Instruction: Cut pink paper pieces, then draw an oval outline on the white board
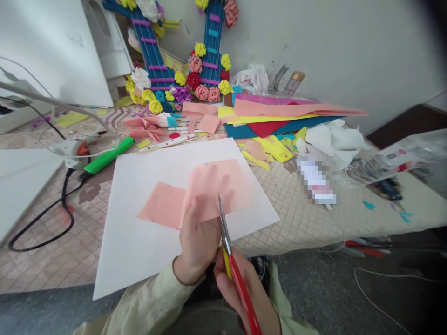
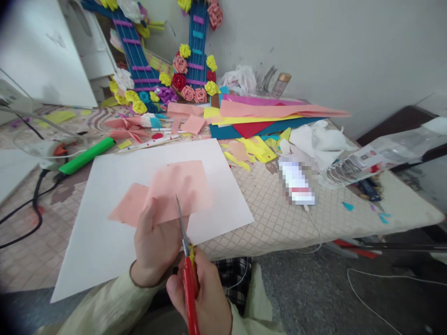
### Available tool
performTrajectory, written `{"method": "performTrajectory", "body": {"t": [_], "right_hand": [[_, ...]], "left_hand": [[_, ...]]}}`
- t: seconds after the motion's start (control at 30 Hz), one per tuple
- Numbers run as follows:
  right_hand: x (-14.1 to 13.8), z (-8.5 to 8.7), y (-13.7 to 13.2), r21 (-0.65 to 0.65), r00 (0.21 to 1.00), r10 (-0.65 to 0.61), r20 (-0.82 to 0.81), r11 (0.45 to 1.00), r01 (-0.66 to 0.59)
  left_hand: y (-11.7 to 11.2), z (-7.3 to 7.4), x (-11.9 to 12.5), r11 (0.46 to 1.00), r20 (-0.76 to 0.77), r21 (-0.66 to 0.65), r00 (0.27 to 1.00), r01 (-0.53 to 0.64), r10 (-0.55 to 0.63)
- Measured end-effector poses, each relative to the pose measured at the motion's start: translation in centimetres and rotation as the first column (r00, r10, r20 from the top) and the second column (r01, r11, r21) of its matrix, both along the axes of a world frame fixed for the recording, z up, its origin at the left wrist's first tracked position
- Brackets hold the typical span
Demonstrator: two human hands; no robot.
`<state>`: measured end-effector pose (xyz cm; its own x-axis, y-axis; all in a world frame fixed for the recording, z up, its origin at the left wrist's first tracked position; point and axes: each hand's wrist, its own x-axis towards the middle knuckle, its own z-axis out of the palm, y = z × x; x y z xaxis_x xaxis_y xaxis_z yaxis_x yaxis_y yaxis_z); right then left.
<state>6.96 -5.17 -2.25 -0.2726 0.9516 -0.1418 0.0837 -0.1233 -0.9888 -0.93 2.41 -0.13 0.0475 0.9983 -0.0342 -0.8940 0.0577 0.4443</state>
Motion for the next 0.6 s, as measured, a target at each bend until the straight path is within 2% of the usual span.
{"method": "performTrajectory", "body": {"t": [0.3,0.5,0.6], "right_hand": [[-0.38,-0.23,-0.38,0.008,0.992,-0.117,0.044,0.993,0.116],[-0.29,-0.59,-0.18,-0.079,0.995,-0.09,0.033,0.993,0.092],[-0.25,-0.96,-0.13,-0.082,0.994,-0.103,0.029,0.991,0.105]], "left_hand": [[-0.03,-0.27,-0.06,0.999,0.014,-0.037,1.0,0.014,-0.013],[0.14,-0.31,0.02,0.999,0.009,-0.034,1.0,0.019,-0.019],[0.15,-0.23,0.04,1.0,0.014,-0.027,1.0,-0.002,0.003]]}}
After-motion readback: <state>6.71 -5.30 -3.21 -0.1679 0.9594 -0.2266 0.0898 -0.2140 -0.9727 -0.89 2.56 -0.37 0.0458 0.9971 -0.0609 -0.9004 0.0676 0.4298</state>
